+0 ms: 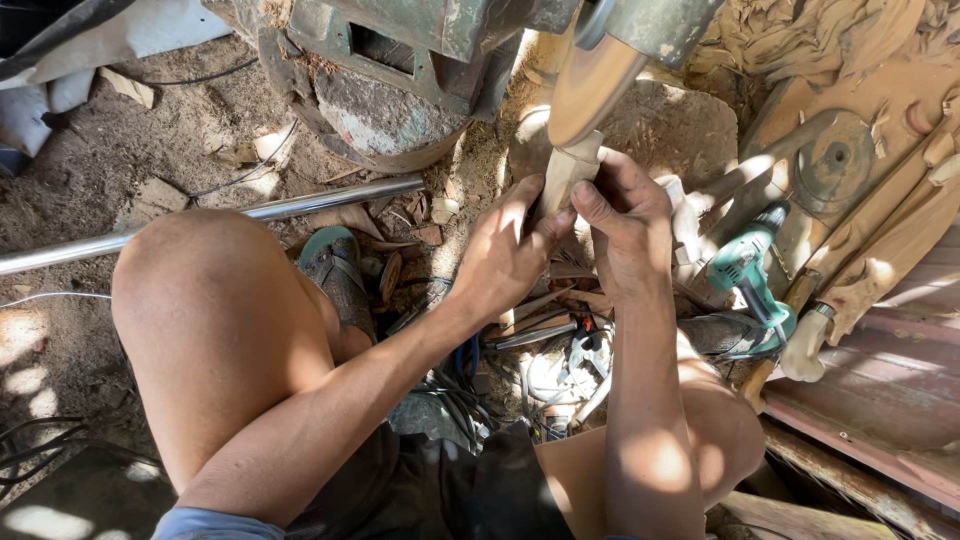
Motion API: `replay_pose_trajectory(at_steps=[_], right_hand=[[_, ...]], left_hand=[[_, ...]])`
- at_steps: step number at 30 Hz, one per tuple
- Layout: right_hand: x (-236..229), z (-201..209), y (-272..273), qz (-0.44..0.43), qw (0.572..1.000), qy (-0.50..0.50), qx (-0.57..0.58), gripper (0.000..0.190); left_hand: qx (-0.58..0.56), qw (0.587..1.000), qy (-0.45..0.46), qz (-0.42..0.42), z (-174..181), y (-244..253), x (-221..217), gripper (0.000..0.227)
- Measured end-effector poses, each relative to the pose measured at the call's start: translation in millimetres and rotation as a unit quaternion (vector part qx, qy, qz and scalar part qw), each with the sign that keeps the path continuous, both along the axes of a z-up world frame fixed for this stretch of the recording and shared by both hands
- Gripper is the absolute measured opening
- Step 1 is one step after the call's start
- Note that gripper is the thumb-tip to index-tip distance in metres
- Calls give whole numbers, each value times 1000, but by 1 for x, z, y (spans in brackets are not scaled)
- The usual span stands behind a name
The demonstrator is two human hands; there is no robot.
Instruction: The person shapes a small wooden piece against a rotating grinding wheel, then uses an angle grinder to cut a metal rod, producing sparks. The person returns to further refine the wooden piece on the grinding wheel.
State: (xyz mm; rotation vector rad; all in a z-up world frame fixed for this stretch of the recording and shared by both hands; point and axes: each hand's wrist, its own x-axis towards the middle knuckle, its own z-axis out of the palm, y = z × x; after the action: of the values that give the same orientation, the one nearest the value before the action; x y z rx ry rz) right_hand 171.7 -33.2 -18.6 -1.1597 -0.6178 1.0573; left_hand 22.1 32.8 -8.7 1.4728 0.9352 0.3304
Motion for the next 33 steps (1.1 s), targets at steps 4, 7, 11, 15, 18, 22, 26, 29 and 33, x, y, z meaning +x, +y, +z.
replay_pose_trajectory(at_steps=[4, 7, 11, 15, 18, 22, 26, 29, 33], right_hand=[[-4, -3, 5, -33, 999, 20, -13, 36], [-7, -7, 9, -62, 998, -11, -21, 37], [-8, -8, 6, -63, 995, -60, -42, 39], [-2, -7, 1, -42, 998, 36, 7, 33], [1, -8, -2, -30, 998, 44, 17, 30], [1, -9, 2, -42, 999, 25, 14, 30], [0, -11, 6, -59, 998, 6, 12, 34], [-1, -14, 6, -62, 998, -16, 7, 37], [-2, -17, 10, -82, 996, -35, -10, 38]], left_hand=[[-40, 999, -6, -1, 1, 1, -2, 80], [51, 996, -70, 12, -1, -2, -1, 78], [50, 996, -70, 13, 0, -1, -1, 71], [-129, 989, -69, 9, 4, 0, -5, 58], [-81, 995, -52, -3, 2, 0, -5, 60], [-38, 998, -48, -5, -7, 1, -2, 66], [-80, 994, -73, -2, -15, 0, -1, 73], [-150, 985, -88, 20, -15, -1, -2, 75], [-181, 978, -99, 43, -12, 2, -1, 74]])
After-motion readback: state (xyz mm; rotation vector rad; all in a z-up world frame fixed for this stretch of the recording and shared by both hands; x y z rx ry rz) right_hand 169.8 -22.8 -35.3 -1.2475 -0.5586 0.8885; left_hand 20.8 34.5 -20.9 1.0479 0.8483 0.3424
